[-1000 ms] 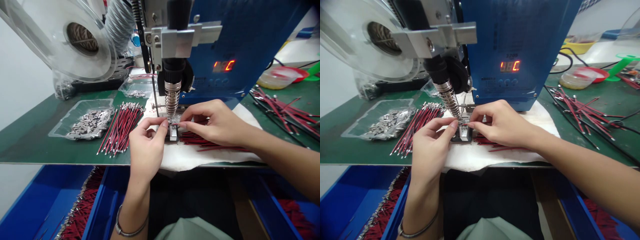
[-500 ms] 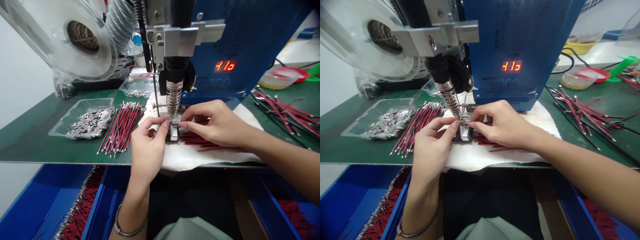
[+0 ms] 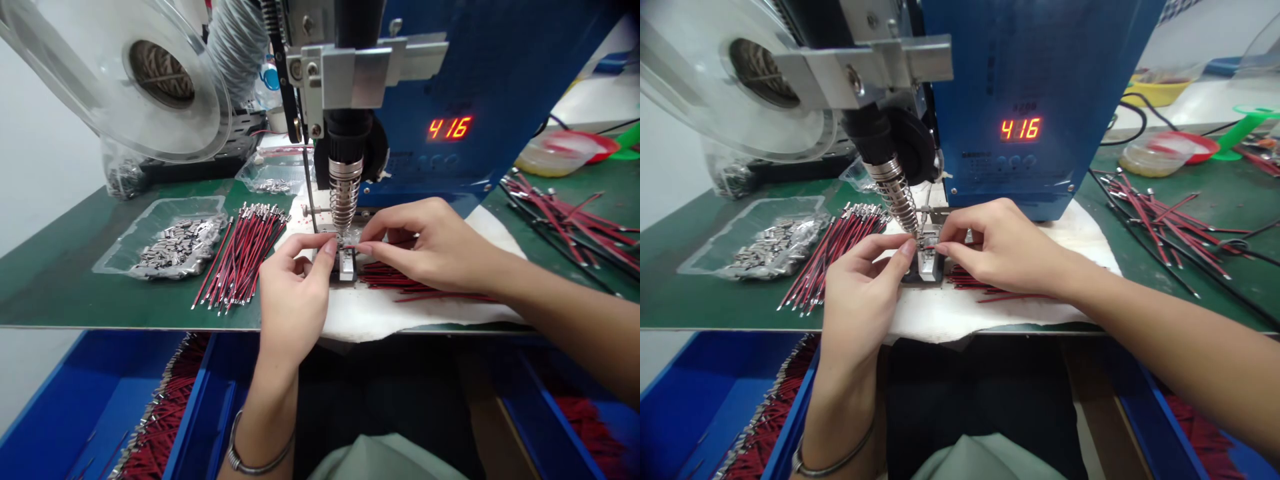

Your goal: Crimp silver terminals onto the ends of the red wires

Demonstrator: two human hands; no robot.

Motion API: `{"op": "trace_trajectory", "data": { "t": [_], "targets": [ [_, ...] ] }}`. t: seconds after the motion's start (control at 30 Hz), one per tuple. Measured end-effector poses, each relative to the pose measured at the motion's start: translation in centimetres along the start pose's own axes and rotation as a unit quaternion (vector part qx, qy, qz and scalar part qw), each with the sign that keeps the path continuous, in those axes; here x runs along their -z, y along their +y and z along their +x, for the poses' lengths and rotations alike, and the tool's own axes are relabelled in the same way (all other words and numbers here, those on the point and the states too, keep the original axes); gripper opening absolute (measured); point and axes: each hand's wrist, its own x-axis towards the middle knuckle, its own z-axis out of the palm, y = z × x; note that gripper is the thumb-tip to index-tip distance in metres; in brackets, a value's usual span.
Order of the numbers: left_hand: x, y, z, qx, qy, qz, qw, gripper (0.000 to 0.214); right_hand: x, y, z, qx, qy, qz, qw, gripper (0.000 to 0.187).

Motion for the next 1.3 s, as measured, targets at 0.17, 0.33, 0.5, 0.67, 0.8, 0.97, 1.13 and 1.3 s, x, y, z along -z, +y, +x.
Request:
{"op": "trace_trajectory", "data": {
  "t": [0.17,0.33,0.5,0.67,0.8,0.97,1.13,1.3],
  "targets": [
    [0.00,0.15,-0.08,-0.012,0.011,0.008,1.000,0.012,-0.03,0.15,-0.04,0.005,0.001,-0.003,1.000,0.018],
    [0.07,0.09,-0.26,-0.008,0.010,0.004,1.000,0.014,0.11,0.06,-0.12,-0.003,-0.008,-0.010,1.000,0.019],
    [0.07,-0.19,-0.20,-0.003,-0.003,-0.007,1.000,0.016,0.20,-0.10,-0.04,-0.001,-0.015,-0.020,1.000,0.022],
    [0.01,0.02,-0.12,0.001,-0.001,-0.006,1.000,0.014,0.12,0.04,-0.13,0.018,-0.008,-0.027,0.999,0.020],
    [-0.07,0.23,-0.10,0.001,0.005,-0.004,1.000,0.013,-0.07,-0.11,-0.15,0.026,0.006,-0.035,0.999,0.019],
    [-0.18,0.22,-0.05,0.003,0.011,-0.001,1.000,0.013,-0.19,-0.45,-0.11,0.011,0.014,-0.039,0.999,0.020],
    [-0.16,0.02,-0.06,0.005,0.006,-0.007,1.000,0.013,-0.15,-0.50,-0.21,0.006,0.023,-0.037,0.999,0.020],
    [-0.01,-0.13,-0.06,0.006,0.011,-0.004,1.000,0.014,-0.15,-0.45,-0.25,0.009,0.013,-0.042,0.999,0.022]
  ]
}}
